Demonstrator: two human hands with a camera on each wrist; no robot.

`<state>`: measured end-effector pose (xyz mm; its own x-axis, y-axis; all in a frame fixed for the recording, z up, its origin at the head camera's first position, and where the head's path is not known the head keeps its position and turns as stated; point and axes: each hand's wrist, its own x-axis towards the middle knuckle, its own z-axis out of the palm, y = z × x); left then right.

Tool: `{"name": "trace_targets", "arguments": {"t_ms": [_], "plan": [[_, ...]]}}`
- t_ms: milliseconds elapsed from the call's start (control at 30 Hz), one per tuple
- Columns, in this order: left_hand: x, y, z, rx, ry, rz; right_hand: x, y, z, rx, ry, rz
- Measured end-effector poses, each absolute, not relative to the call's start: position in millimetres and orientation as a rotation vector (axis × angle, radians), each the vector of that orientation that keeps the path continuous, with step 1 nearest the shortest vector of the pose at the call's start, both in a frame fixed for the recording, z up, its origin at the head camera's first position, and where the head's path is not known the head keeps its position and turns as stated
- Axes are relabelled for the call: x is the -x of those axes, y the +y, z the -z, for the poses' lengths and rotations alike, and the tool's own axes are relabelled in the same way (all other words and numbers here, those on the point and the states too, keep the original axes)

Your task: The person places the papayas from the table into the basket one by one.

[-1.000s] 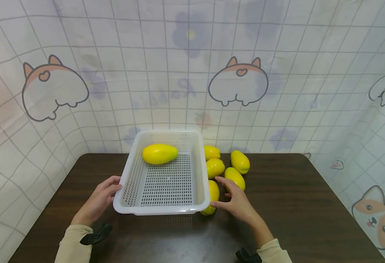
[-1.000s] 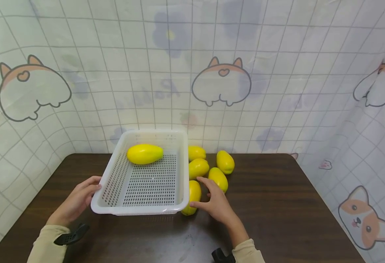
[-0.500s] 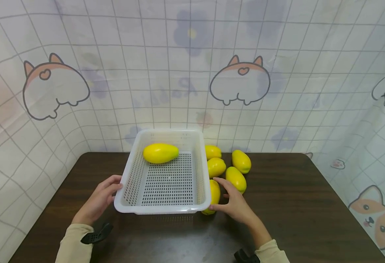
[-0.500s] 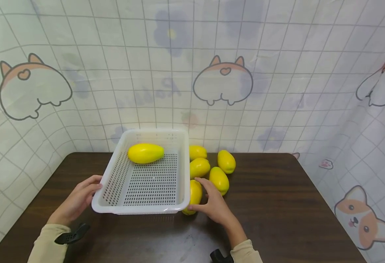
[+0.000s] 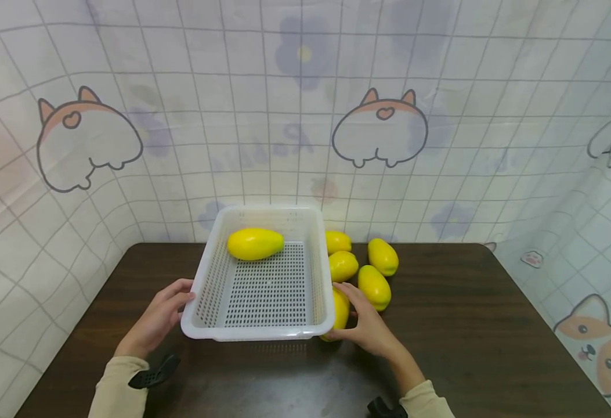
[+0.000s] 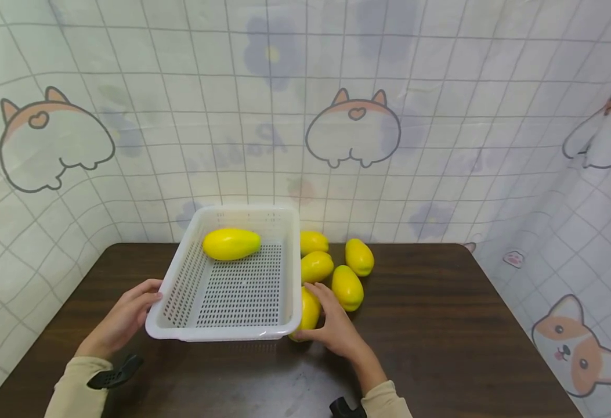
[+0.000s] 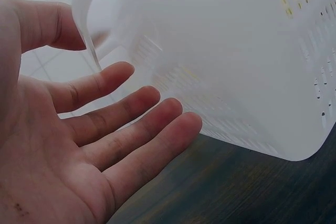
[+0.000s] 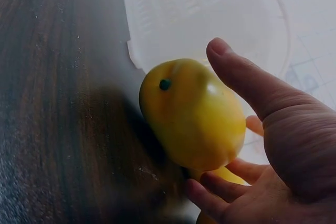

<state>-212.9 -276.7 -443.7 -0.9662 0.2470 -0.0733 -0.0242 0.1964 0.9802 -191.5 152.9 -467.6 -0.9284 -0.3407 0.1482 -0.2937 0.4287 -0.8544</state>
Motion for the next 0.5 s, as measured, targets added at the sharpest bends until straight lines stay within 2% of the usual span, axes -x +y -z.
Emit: {"name": "trace_targets", "arguments": {"t_ms": [500], "plan": [[212.1,-276.5,442.5,-0.245,2.251,-1.851,194.3,146.4,476.1,0.667,2.674,1.563]]}}
